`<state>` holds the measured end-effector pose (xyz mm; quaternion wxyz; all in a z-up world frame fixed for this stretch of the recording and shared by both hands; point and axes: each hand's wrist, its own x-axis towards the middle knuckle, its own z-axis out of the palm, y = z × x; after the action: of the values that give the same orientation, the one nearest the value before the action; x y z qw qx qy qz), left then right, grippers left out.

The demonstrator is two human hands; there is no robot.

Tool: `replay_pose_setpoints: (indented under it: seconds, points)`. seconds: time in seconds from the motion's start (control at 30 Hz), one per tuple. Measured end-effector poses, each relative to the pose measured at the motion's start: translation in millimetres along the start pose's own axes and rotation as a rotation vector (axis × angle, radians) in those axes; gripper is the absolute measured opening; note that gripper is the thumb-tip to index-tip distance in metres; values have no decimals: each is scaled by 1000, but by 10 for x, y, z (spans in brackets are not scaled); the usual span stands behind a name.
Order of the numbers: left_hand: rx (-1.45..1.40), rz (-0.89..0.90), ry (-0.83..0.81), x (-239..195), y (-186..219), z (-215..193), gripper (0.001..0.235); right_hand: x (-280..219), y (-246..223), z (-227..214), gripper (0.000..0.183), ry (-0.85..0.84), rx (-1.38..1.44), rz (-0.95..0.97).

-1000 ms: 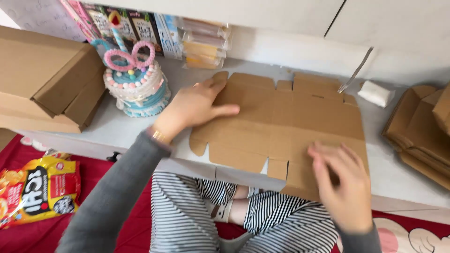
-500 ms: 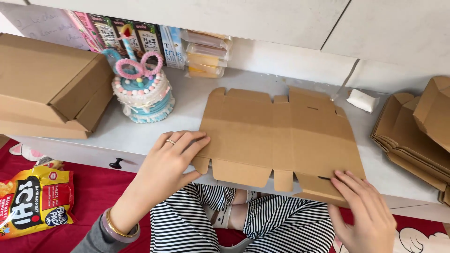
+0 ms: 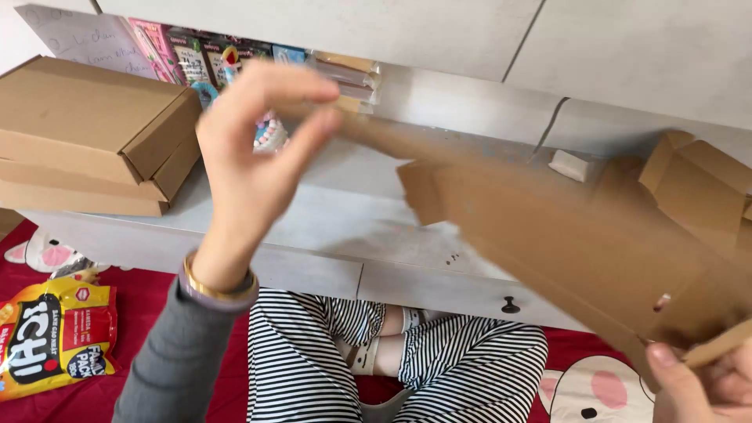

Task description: The person assembles a flat cardboard box by folding its sides and tucking the flaps into place. They repeat this process with a second box, folding the sides and securing the flaps to form a rectangular container.

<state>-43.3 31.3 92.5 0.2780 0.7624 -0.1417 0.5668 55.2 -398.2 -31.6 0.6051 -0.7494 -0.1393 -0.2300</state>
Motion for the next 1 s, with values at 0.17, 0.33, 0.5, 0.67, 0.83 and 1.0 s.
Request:
replay_pose_setpoints:
  seconds: [0.17,0.33,0.5,0.67,0.83,1.0]
  points:
    - [-101,-123,83,421,-27,168,50,-22,-285,-181,54,-107,345,281]
    - [-313,-197,-45,429,92,448,22,-23,-537,-154,51,-13,77,760]
    - [-50,-317,-244,32,-169,711,54,-198,-118,-153,48,53,239,994]
    - [26,-562,-418,-316,-776,1107,57,-834,1495,-686,65,-139,-182,177]
    - [136,-549,-439,-198,-1459,1504,45,57,33,265,20,-247,-86,432]
    - [212,-465,-397,-48,-2001,1833,42,353,473,517,33,-286,-103,315]
